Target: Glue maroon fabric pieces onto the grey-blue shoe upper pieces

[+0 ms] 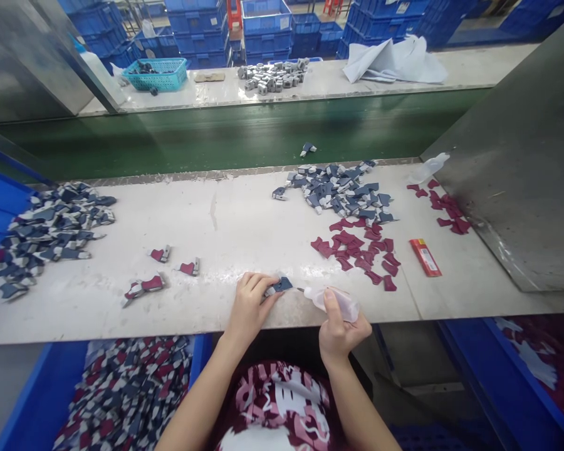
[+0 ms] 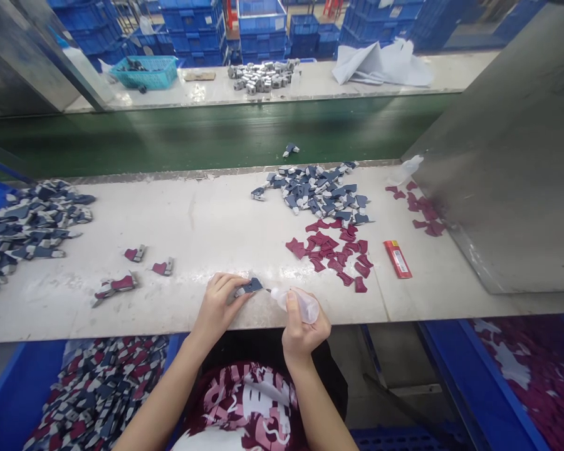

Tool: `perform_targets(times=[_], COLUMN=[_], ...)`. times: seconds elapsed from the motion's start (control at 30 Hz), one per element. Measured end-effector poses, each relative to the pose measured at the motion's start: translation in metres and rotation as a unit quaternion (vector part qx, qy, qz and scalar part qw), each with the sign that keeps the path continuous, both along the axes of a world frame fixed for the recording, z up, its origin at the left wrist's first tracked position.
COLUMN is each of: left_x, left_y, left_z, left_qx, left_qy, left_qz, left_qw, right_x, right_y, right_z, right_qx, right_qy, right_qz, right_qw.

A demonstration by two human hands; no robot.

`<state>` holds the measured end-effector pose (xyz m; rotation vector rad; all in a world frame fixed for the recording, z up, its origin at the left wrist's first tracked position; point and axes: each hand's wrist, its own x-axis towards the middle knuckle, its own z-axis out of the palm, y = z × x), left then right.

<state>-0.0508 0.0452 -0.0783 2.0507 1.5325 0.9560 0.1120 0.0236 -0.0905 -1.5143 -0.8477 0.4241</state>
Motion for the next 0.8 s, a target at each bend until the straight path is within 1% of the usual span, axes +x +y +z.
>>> perform_targets(times=[0.13, 0.2, 0.23, 0.27, 0.3, 0.37, 0.4, 0.43, 0.5, 0.57, 0.63, 0.7, 0.73, 0.8], left_x=[0.002, 0.000, -0.003, -0.008, -0.014, -0.030, -0.038, -0.044, -0.049, -0.042, -0.025, -0.005, 0.004, 0.019], left_y=[-0.001, 0.000, 0.002, 0.005, 0.010, 0.028, 0.041, 0.058, 0.102, 0.157, 0.214, 0.266, 0.287, 0.319], left_z=[0.002, 0.006, 0.010, 0.016, 0.024, 0.044, 0.055, 0.066, 0.085, 0.094, 0.093, 0.083, 0.077, 0.064], left_qx=[-0.017, -0.026, -0.037, -0.056, -0.082, -0.142, -0.164, -0.175, -0.165, -0.131, -0.095, -0.085, -0.080, -0.075], left_qy=[0.002, 0.013, 0.021, 0.033, 0.047, 0.084, 0.107, 0.133, 0.186, 0.225, 0.249, 0.259, 0.260, 0.259], left_qz=[-0.004, -0.007, -0.019, -0.043, -0.081, -0.171, -0.205, -0.221, -0.203, -0.162, -0.097, -0.051, -0.029, 0.001], left_qw=[1.000, 1.000, 0.999, 0.997, 0.992, 0.971, 0.959, 0.950, 0.947, 0.952, 0.959, 0.961, 0.962, 0.963], right_x=[0.002, 0.005, 0.008, 0.010, 0.013, 0.018, 0.020, 0.022, 0.023, 0.022, 0.020, 0.020, 0.021, 0.026], right_y=[0.002, 0.005, 0.007, 0.010, 0.012, 0.018, 0.022, 0.025, 0.032, 0.039, 0.044, 0.047, 0.047, 0.046], right_z=[0.000, 0.002, 0.003, 0.004, 0.005, 0.007, 0.008, 0.008, 0.010, 0.013, 0.015, 0.017, 0.018, 0.020], right_qx=[0.034, 0.039, 0.035, 0.029, 0.022, 0.014, 0.013, 0.012, 0.005, -0.006, -0.021, -0.039, -0.051, -0.075], right_qy=[0.079, 0.133, 0.156, 0.175, 0.188, 0.195, 0.192, 0.183, 0.145, 0.088, 0.036, 0.008, 0.001, -0.018], right_qz=[0.011, 0.028, 0.039, 0.053, 0.068, 0.108, 0.132, 0.155, 0.197, 0.224, 0.251, 0.275, 0.282, 0.292], right_qw=[0.996, 0.990, 0.986, 0.983, 0.980, 0.975, 0.972, 0.971, 0.970, 0.970, 0.967, 0.961, 0.958, 0.953])
